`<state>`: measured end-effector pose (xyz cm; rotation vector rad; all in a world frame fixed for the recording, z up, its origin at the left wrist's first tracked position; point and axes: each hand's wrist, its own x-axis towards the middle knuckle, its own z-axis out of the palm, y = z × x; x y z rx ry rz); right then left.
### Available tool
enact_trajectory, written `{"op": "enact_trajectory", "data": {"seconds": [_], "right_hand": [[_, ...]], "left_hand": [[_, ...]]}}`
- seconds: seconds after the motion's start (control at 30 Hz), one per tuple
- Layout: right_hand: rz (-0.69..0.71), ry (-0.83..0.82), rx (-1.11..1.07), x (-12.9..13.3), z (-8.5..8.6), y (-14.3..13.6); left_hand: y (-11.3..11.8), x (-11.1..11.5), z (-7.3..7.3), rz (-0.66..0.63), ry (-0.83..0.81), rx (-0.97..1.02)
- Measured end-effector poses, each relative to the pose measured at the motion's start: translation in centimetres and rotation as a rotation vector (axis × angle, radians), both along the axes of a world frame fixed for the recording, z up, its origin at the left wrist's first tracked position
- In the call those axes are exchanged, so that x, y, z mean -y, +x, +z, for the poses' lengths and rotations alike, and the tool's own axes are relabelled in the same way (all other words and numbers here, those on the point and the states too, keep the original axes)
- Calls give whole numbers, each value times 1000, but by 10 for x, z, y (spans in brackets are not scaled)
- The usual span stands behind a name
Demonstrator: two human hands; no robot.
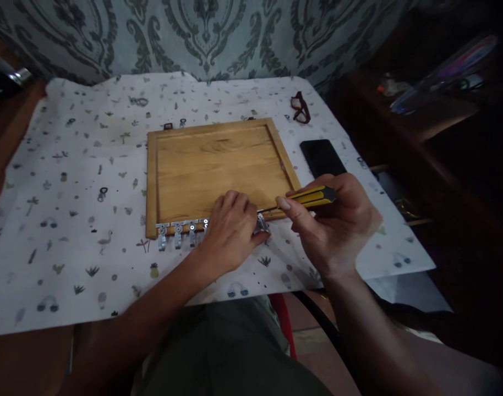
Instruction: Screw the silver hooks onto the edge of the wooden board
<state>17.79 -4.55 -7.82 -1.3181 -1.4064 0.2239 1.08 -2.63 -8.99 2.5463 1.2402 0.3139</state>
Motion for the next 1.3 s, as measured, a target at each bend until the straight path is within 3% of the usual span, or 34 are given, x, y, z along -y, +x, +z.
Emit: {"op": "enact_trajectory", "data": {"seconds": [0.13,0.3,0.5,1.13,1.3], "right_hand": [[3,18,-11,3,-1,-4],[-36,216,-1,10,6,-2],[25,102,-66,10,5,-2],[36,42,-112,6,-3,-1],[248,-95,-109,0,11,10]], "left_hand": [[0,0,0,1,13,6],[-1,0,1,-17,1,0],[0,0,0,-4,11,15],[0,0,-1,1,18,8],[0,0,-1,-2,26,21]]}}
